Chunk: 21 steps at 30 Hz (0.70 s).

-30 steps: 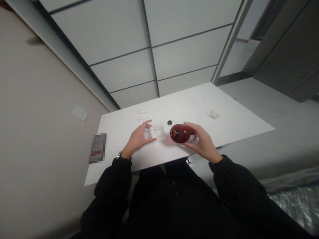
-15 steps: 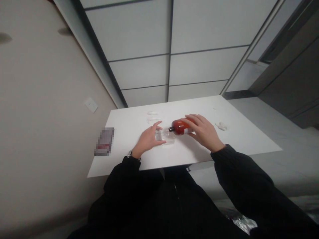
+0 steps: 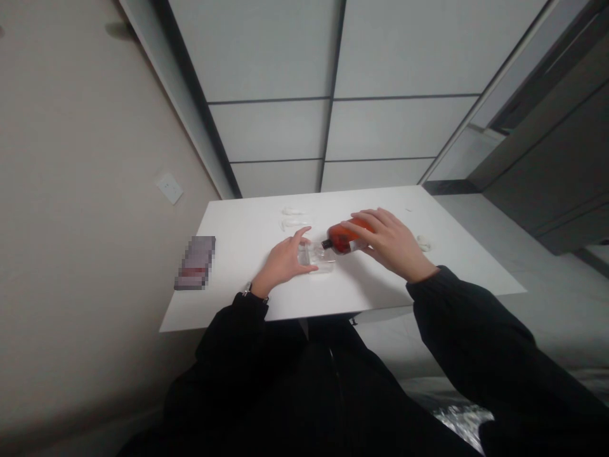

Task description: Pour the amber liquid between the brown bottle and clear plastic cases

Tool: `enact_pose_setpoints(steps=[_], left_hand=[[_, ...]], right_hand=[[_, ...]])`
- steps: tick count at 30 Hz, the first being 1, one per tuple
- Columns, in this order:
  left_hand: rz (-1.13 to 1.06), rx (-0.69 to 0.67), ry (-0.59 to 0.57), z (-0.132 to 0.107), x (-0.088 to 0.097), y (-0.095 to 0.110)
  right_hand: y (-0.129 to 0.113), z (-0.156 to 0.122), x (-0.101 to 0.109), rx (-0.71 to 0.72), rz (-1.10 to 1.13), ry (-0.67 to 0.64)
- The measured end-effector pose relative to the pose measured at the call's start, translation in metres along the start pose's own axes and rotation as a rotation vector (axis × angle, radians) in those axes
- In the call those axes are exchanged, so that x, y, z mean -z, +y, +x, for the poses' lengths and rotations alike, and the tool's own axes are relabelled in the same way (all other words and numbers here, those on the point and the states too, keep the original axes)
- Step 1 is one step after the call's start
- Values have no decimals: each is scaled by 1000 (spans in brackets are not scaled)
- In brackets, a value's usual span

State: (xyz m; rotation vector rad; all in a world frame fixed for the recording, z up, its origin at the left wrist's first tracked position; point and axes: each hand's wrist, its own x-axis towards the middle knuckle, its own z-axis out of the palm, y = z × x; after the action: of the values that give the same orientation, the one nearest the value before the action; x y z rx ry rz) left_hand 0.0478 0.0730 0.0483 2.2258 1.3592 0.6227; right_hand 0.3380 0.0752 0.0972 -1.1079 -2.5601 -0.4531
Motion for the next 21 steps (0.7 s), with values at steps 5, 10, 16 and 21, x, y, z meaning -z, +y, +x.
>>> enact_pose_setpoints(steps=[5,10,16,21], left_hand=[[0,-1,-6,0,0,0],[7,-6,-10,0,-1,-2],[-3,-13,-2,0,-1,-3],[-5,-17,2,-1,0,-1]], right_hand=[[-2,8,9,30,-25,10],[-2,14,15,79,-58,-3],[-5,20,23,132,-119,-30],[-8,24,28,144,-131,-38]])
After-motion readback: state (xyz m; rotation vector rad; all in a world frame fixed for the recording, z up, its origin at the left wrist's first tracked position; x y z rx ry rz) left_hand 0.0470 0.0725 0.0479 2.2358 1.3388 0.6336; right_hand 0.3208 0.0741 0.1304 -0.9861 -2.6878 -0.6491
